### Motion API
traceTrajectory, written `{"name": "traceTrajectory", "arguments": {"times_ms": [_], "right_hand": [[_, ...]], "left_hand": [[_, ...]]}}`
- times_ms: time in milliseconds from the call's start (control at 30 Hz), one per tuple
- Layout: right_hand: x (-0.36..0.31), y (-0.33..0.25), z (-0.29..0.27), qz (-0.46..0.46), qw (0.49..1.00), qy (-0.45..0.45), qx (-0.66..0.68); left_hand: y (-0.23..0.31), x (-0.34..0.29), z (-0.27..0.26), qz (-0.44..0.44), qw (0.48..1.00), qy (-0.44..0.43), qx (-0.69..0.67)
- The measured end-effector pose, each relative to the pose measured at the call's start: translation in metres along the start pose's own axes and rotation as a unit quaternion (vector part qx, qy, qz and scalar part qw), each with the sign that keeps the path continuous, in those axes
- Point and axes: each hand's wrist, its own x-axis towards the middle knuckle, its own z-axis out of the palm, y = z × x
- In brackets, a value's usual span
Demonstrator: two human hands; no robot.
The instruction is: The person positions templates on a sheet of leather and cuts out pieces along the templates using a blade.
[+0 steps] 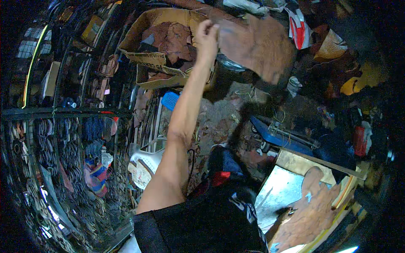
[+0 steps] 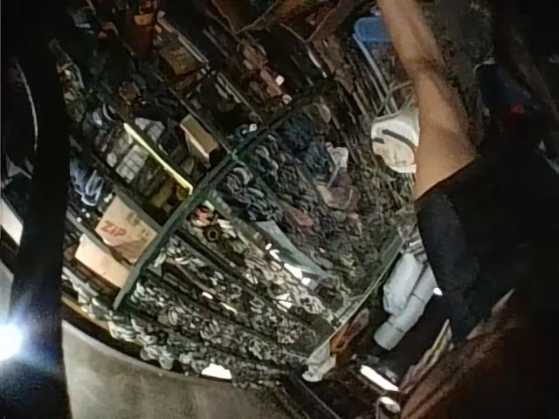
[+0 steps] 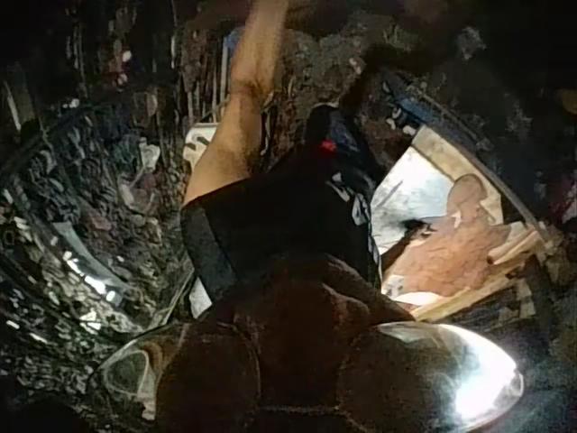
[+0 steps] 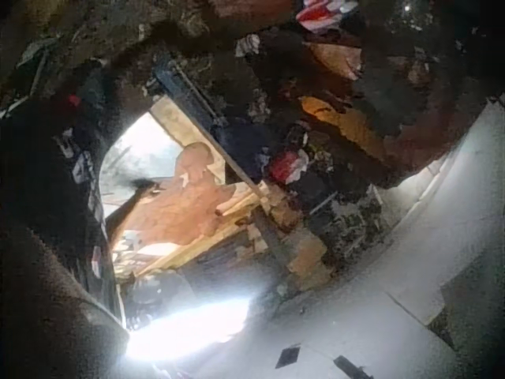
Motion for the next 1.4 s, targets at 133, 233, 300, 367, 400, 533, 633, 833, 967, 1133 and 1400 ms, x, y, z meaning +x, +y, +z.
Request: {"name": "traceTrajectory", "arguments": {"times_ms": [133, 233, 300, 367, 400, 533, 633, 833, 967, 1133, 1400], "right_hand": [[-0.011, -0.014, 0.009, -0.024, 0.999, 0.014, -0.018], [-0.023, -0.045, 0.032, -0.100, 0.991, 0.023, -0.087], [-0.026, -0.044, 0.045, -0.144, 0.980, 0.034, -0.132], [-0.026, -0.033, 0.045, -0.184, 0.965, 0.052, -0.181], [0.082, -0.026, -0.053, -0.294, 0.917, 0.083, -0.257], [-0.008, 0.023, 0.014, -0.035, 0.994, 0.019, -0.105], [0.046, 0.045, 0.027, -0.002, 0.996, 0.005, 0.091], [-0.023, -0.005, 0.044, -0.008, 0.995, -0.100, 0.003], [-0.034, -0.031, 0.034, -0.011, 0.991, -0.053, -0.126], [-0.042, -0.032, 0.016, -0.100, 0.965, -0.002, -0.243], [-0.034, -0.032, 0.029, -0.070, 0.981, 0.072, -0.165]], "left_hand": [[-0.067, 0.041, -0.053, -0.147, 0.981, 0.060, -0.110], [-0.150, 0.051, -0.123, -0.222, 0.953, 0.091, -0.184], [-0.208, 0.046, -0.154, -0.285, 0.953, 0.076, -0.076], [-0.247, 0.033, -0.154, -0.268, 0.959, 0.095, -0.014], [-0.334, -0.029, -0.162, -0.329, 0.931, 0.158, -0.018], [-0.315, 0.002, -0.159, -0.273, 0.936, 0.182, 0.126], [-0.311, 0.016, -0.166, -0.237, 0.941, 0.228, -0.078], [-0.274, 0.003, -0.131, -0.016, 0.945, 0.074, 0.319], [-0.307, 0.012, -0.139, -0.176, 0.974, -0.002, 0.140], [-0.315, 0.020, -0.122, -0.422, 0.899, -0.090, -0.077], [-0.158, 0.061, -0.072, -0.404, 0.892, 0.046, -0.201]]}}
